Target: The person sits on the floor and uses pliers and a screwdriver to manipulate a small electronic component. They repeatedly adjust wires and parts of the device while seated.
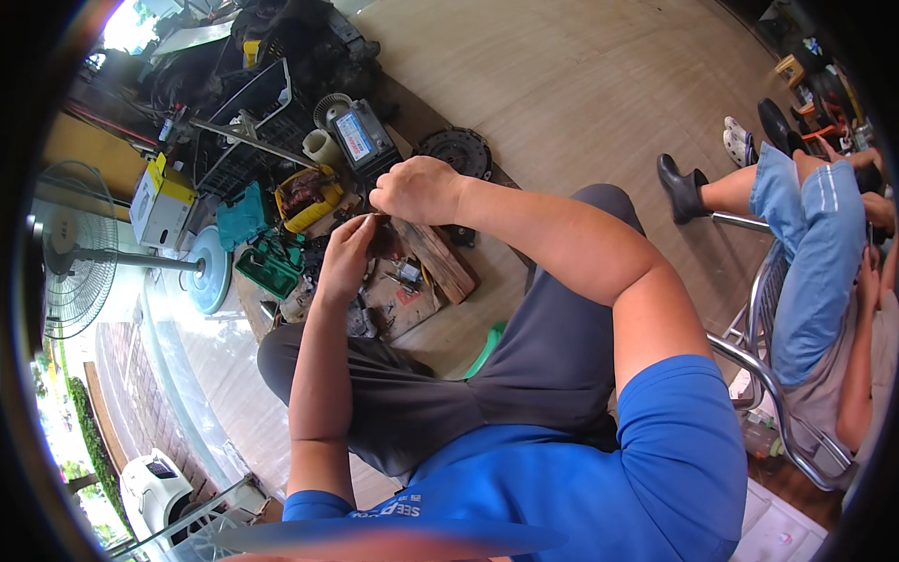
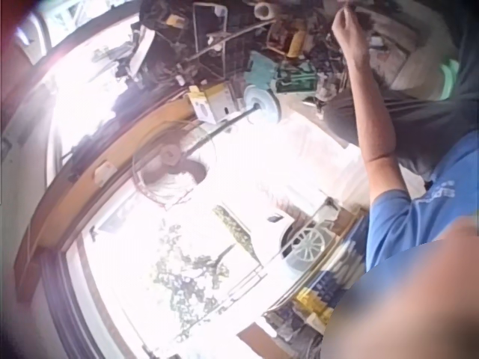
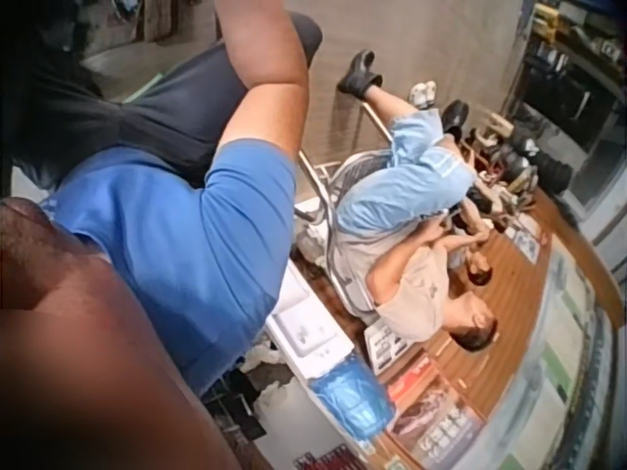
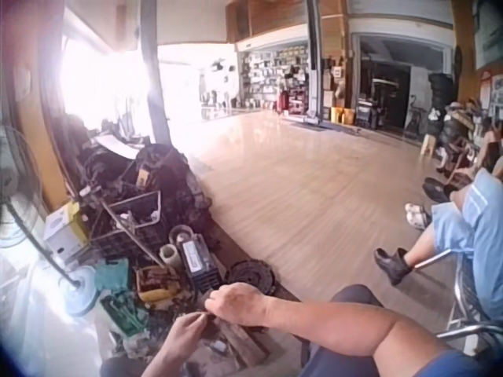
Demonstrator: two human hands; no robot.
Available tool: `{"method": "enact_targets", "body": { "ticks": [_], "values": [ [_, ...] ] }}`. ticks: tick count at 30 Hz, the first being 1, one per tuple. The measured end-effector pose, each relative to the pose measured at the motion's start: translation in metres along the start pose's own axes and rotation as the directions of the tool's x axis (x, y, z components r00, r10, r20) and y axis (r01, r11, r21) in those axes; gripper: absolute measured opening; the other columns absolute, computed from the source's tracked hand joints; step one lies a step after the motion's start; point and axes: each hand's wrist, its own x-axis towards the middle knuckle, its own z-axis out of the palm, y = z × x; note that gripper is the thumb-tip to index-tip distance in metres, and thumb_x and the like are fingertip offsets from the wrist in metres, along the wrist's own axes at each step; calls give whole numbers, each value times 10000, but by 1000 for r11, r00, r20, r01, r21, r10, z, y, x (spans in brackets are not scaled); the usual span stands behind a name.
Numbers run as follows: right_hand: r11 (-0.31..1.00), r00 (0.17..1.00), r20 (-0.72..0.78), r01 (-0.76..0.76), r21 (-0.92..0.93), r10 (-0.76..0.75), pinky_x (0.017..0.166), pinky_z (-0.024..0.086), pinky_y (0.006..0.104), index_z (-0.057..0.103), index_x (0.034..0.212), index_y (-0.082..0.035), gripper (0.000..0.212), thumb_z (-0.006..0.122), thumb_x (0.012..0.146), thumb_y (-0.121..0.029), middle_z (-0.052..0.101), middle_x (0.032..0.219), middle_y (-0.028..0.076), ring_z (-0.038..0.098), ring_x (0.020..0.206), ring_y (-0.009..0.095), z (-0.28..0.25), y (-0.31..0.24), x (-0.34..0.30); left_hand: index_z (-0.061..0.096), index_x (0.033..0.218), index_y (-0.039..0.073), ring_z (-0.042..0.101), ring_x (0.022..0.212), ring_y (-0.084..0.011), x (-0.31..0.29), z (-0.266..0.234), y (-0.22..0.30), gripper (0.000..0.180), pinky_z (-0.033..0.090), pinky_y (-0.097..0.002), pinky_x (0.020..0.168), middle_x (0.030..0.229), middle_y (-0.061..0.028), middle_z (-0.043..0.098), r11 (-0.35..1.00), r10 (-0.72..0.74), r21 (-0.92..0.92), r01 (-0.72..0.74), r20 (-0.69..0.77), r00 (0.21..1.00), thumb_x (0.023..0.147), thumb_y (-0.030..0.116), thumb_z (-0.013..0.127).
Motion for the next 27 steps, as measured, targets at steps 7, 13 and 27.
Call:
{"method": "enact_targets", "body": {
  "ticks": [7, 13, 27],
  "values": [
    [986, 996, -29, -82, 147, 87, 728, 566, 384, 631, 842, -79, 109, 659, 871, -181, 659, 824, 81, 691, 822, 274, 4, -10, 5, 645, 1008, -8, 542, 659, -70, 10, -1, -20, 364, 455, -250, 590, 768, 22, 599, 992, 107, -45, -116, -174, 979, 1095, 286, 448],
    [857, 967, -6, -224, 465, 256, 776, 549, 438, 659, 954, -37, 160, 648, 928, -195, 696, 905, 161, 686, 865, 358, 15, -26, 4, 548, 1285, -23, 627, 1177, -277, 9, -10, -6, 350, 485, -422, 1053, 1288, -193, 629, 762, 195, -565, -317, -266, 944, 1100, 237, 402],
    [-20, 805, 578, -581, 814, 136, 619, 473, 225, 705, 1017, -30, 134, 629, 997, -140, 674, 791, -6, 549, 657, 43, 40, -22, 4, 589, 1150, -13, 533, 728, -190, 5, -23, 2, 240, 481, -355, 716, 812, -41, 568, 589, 161, -764, -265, -210, 964, 1067, 179, 474]
  ]
}}
